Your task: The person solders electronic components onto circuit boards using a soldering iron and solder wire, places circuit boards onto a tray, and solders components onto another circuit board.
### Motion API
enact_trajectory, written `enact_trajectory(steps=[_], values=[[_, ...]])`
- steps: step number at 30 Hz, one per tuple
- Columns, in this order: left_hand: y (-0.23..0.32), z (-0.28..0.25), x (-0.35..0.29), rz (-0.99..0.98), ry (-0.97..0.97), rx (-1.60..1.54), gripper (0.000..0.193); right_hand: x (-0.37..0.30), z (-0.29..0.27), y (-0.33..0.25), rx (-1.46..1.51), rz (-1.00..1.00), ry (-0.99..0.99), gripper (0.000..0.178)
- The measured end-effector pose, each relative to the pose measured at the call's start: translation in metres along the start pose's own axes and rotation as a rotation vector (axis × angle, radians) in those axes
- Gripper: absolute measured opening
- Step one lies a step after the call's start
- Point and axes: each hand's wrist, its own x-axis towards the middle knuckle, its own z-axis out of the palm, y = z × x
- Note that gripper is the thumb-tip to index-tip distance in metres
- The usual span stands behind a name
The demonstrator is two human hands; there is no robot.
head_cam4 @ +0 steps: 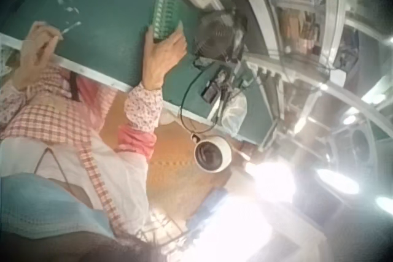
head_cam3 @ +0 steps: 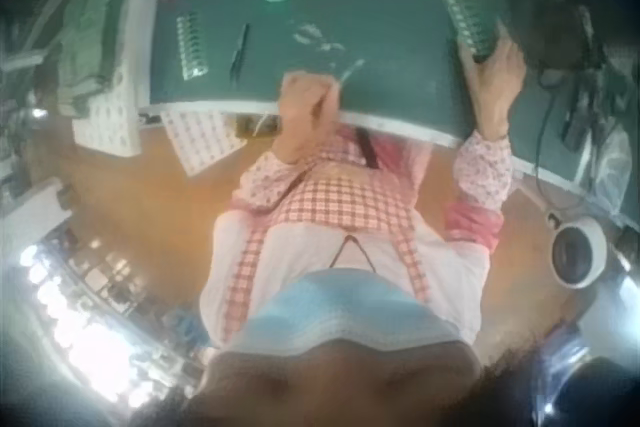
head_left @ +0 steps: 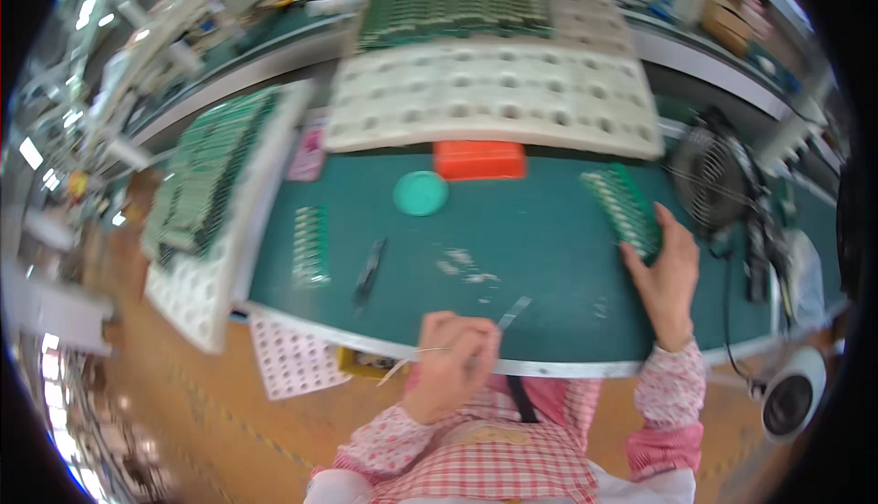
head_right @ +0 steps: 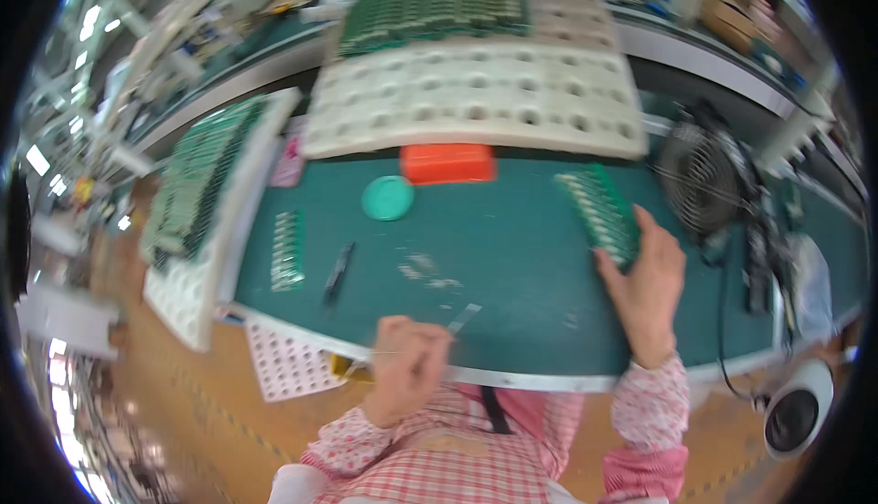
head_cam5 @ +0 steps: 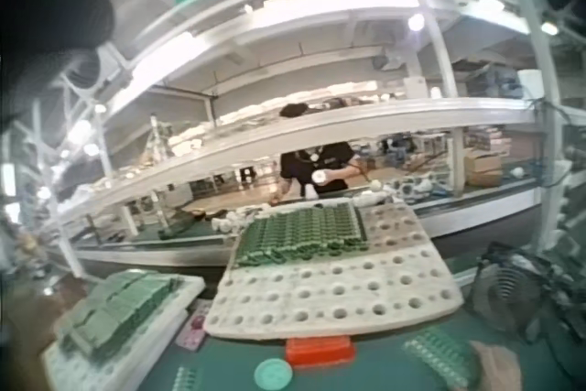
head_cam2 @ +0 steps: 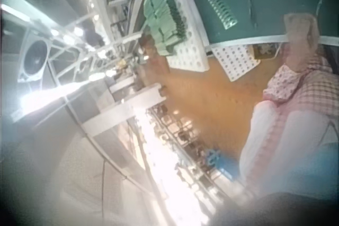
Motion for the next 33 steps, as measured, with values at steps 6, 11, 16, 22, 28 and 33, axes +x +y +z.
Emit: enact_trajectory(steps=[6,11,16,22,28,33], values=[[-0.019,0.011,0.009,-0.048,0.0,-0.078,0.011,-0.042,-0.026,-0.058,0.151,0.033,-0.045,0.077],[-0.003,0.032,0.027,-0.07,-0.1,-0.104,0.013,-0.079,-0.023,-0.095,0.093,0.141,-0.139,0.076],[-0.002,0.044,0.03,0.024,-0.15,0.042,0.015,-0.092,-0.043,-0.07,0.163,0.247,-0.073,0.068],[0.001,0.055,0.022,0.111,-0.305,0.104,0.047,-0.099,-0.09,0.059,0.734,0.915,0.375,0.046],[0.016,0.068,0.025,0.147,-0.35,0.079,0.047,-0.081,-0.116,0.156,1.105,1.059,0.698,0.039],[0.005,0.061,0.026,0.068,-0.296,0.151,0.037,-0.075,-0.05,-0.012,0.491,0.44,-0.023,0.063]])
